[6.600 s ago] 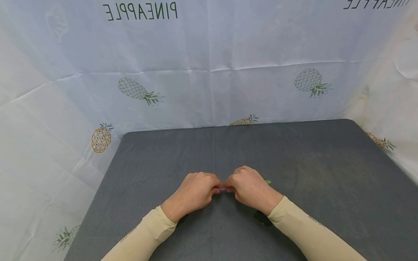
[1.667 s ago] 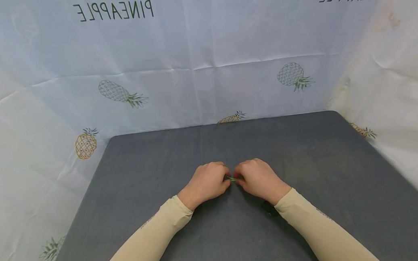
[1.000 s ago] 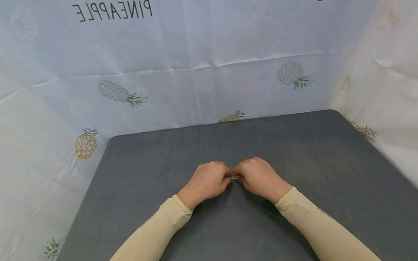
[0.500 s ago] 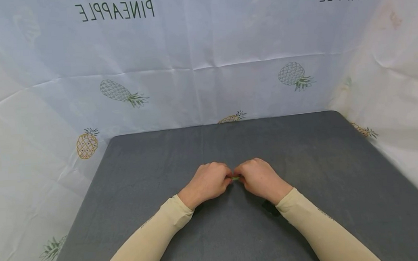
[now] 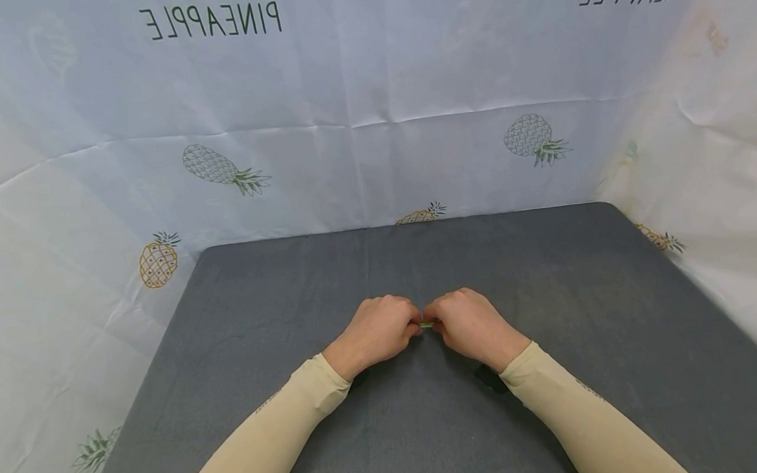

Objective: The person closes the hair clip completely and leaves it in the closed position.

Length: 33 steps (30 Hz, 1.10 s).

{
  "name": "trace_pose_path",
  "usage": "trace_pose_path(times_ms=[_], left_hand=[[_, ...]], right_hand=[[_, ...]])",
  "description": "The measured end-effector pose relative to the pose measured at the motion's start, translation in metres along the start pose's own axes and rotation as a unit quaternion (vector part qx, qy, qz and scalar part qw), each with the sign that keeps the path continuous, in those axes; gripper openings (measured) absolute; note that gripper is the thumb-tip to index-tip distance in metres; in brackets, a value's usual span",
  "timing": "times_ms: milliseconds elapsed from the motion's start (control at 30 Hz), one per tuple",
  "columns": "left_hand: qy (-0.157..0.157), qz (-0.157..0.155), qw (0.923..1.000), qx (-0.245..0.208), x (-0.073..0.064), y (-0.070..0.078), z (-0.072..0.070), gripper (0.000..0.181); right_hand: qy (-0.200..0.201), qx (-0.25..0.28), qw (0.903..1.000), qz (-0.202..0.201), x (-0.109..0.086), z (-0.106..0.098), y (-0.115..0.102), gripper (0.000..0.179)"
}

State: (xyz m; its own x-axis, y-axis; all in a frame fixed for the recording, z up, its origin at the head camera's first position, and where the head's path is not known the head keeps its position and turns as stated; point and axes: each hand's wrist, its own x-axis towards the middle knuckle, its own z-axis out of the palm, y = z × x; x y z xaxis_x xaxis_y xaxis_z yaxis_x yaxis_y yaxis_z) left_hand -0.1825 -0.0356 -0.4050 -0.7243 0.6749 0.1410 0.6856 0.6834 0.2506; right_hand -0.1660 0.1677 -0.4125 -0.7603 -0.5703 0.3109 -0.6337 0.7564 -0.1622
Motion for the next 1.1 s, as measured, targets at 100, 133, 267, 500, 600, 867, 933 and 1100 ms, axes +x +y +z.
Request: trace_pose_path(times_ms=[100,133,267,500,600,867,933,1100], left_hand=[[0.001,0.001,1.0,-0.002,-0.0001,0.0,0.0002,0.005],[0.001,0.001,1.0,-0.001,-0.0002,0.0,0.0003,0.005],[0.002,0.003,1.0,0.002,-0.0002,0.0001,0.0003,0.004],[0.006,0.006,0.9999,0.01,-0.0001,0.0,0.0004,0.004],[0.007,0.006,0.9999,0.009,-0.0001,-0.0001,0.0006,0.004],[0.006,0.009,0.9999,0.005,0.0,-0.0006,0.0009,0.004],[0.004,0.009,0.9999,0.006,0.0002,-0.0011,0.0011,0.004],[0.002,0.011,0.9999,0.008,0.0002,-0.0019,0.0011,0.004]], right_hand=[[0.001,0.001,1.0,0.0,-0.0003,-0.0007,-0.0002,0.032],[0.0,0.001,1.0,0.0,-0.0003,-0.0008,-0.0003,0.032],[-0.004,0.002,1.0,0.001,0.0,-0.0004,-0.0002,0.03],[-0.001,0.003,1.0,0.0,-0.0003,-0.0003,0.0002,0.028],[-0.001,0.001,1.0,-0.002,0.0002,0.0005,0.0008,0.028],[0.004,-0.002,0.9999,-0.009,0.0012,0.0004,0.0017,0.03],[0.004,-0.002,0.9999,-0.009,0.0013,0.0006,0.0019,0.03],[0.0,0.0,1.0,-0.006,0.0013,0.0007,0.0016,0.031]])
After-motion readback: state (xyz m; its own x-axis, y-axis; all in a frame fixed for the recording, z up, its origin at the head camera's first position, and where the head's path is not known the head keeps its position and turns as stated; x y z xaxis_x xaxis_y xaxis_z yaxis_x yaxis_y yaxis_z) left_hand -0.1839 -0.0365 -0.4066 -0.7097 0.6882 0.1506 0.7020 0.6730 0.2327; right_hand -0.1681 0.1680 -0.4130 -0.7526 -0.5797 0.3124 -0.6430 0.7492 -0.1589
